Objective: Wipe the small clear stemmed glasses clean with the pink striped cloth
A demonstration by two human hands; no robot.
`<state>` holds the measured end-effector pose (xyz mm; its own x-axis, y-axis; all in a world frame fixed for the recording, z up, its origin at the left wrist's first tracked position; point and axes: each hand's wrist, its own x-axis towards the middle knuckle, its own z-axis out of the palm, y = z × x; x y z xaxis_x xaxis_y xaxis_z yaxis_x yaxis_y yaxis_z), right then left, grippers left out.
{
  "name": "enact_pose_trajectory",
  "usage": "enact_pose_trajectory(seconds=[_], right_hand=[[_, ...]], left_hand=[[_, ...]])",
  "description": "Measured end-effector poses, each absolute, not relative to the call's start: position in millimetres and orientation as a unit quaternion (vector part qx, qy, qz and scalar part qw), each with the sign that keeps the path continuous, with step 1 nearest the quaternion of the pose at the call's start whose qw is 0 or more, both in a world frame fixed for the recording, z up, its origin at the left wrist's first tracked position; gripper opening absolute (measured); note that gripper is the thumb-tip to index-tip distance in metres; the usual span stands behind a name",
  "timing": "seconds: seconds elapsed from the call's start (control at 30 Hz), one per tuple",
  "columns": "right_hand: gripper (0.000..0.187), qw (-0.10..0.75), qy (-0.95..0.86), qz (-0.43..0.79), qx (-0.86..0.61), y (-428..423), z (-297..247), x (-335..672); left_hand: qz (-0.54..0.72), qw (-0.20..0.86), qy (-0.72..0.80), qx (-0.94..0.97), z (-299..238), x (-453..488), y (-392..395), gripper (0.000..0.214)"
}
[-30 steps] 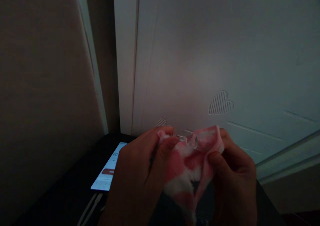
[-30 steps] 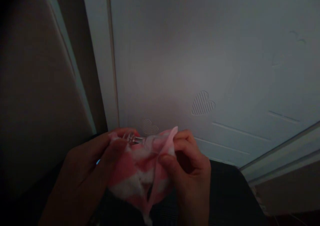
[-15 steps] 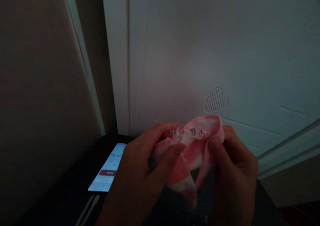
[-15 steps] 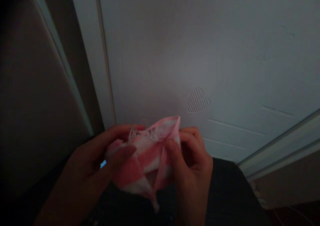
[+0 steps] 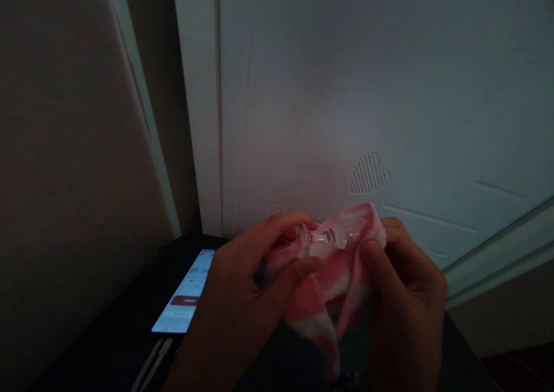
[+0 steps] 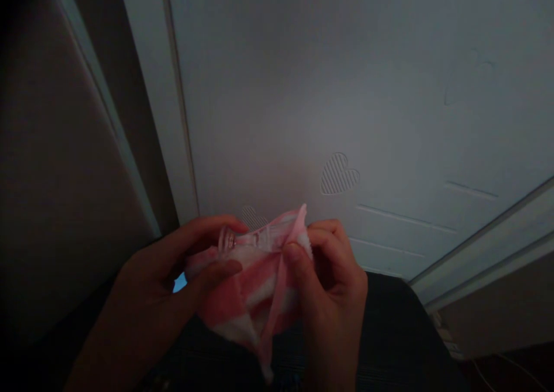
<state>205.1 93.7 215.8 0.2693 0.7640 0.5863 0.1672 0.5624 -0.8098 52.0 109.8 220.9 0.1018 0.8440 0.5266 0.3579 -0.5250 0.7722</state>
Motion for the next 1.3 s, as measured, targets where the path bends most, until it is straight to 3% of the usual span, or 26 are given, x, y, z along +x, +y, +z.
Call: enact_pose_trajectory(seconds=[0.23,0.47,0.63,0.87,1.3], right_hand=[[0.011,0.673,-0.574,0.212,-0.416,90,218,208],[0.009,0.671,-0.593,0.185,-0.405,88,221,208],[0.011,0.673,-0.588,0.184,-0.41,90,220,207],[0.012,0.668,-0.577,0.185,-0.431,88,220,206],[0.012,0.649,-0.6,0.172,-0.436,86,224,203]], left_hand=[[0.505,0.243,0.422,0.712,225,52,109,0.013],[0.503,0.276,0.418,0.704,229,51,105,0.024],[0.503,0.298,0.412,0.699,229,52,106,0.011],[0.526,0.31,0.392,0.688,225,54,107,0.028],[0.538,0.217,0.421,0.697,234,56,106,0.007]])
